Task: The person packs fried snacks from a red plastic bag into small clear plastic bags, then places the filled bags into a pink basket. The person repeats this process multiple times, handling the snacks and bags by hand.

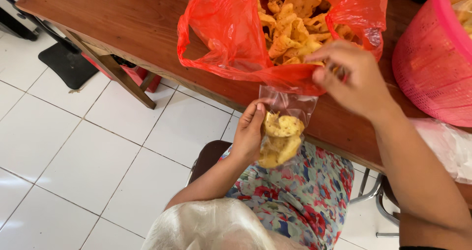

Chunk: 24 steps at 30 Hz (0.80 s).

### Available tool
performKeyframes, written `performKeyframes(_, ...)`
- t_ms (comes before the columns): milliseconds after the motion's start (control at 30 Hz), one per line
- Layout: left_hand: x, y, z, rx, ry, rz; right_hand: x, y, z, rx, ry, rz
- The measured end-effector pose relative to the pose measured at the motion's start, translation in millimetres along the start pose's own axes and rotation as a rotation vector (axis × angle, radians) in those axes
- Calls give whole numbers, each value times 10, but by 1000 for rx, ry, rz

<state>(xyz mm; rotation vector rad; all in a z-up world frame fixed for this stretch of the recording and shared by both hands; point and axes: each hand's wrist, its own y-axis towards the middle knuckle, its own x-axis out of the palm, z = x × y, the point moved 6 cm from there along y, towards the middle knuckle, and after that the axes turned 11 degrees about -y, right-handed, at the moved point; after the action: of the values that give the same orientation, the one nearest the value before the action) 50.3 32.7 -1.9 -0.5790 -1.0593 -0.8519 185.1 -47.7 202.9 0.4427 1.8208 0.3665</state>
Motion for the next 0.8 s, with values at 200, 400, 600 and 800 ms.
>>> performKeyframes(200,159,-24,-46,86,117,-178,267,-407,-119,304,-39,-282)
performKeyframes(400,547,-48,-114,49,431,-364,-22,-547,-108,436,7,-166)
performKeyframes(600,745,85,-421,-695,-226,-401,-552,-544,-544,210,499,-84)
performKeyframes(800,1134,-137,-856,-1149,-512,-770,-712,-524,-547,19,249,-353)
